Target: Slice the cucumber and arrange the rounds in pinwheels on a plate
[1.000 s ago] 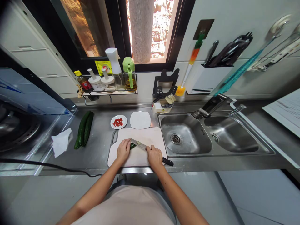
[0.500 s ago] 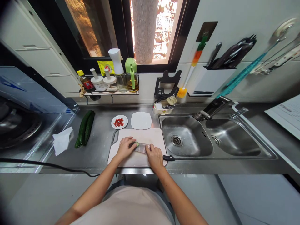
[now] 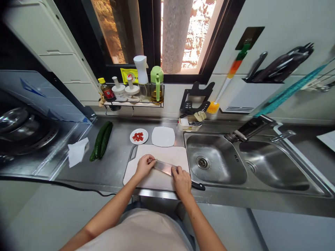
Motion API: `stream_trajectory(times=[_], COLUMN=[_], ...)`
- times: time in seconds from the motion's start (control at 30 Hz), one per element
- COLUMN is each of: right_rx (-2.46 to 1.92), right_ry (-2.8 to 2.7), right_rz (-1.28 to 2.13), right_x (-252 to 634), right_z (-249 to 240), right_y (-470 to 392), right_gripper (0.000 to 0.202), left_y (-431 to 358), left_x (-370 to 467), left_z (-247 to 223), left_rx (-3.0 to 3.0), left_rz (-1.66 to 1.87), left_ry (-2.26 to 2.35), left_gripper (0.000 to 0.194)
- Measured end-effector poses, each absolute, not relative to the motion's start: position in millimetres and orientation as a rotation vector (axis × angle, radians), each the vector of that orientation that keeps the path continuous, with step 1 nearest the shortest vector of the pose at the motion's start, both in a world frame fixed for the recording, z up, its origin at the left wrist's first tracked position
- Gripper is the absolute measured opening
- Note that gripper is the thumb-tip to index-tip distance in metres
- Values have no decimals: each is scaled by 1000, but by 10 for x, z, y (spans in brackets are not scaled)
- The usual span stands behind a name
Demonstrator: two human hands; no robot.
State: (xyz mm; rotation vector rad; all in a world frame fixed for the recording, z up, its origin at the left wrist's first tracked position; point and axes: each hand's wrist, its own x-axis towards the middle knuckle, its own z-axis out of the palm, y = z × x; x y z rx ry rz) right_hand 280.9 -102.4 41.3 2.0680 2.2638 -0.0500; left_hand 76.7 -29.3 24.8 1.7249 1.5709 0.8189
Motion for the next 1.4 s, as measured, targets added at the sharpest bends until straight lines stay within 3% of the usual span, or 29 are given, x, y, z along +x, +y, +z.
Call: stream_trajectory(times=[0.17,0.53,0.93,1.4], right_rx=[2125,2197,2217,2253], right_ry=[2192,2108,2101,2065], right_rz=[-44,-89,-111,-191], right_x=[2919,2920,2921,2875], right_z=[359,356,355,363], right_y=[-1022,-1020,-1049,-950], right_gripper=[38,38,37,34], left_y=[-131,208,533,363], left_x=[571,238,167,96], left_z=[46,-248,-300,-338], left_rx=[1340,1290,1424,1914], left_rz=[943,821,667,528], left_ry=[1735,2072,2218,2097], left_gripper=[20,14,14,24])
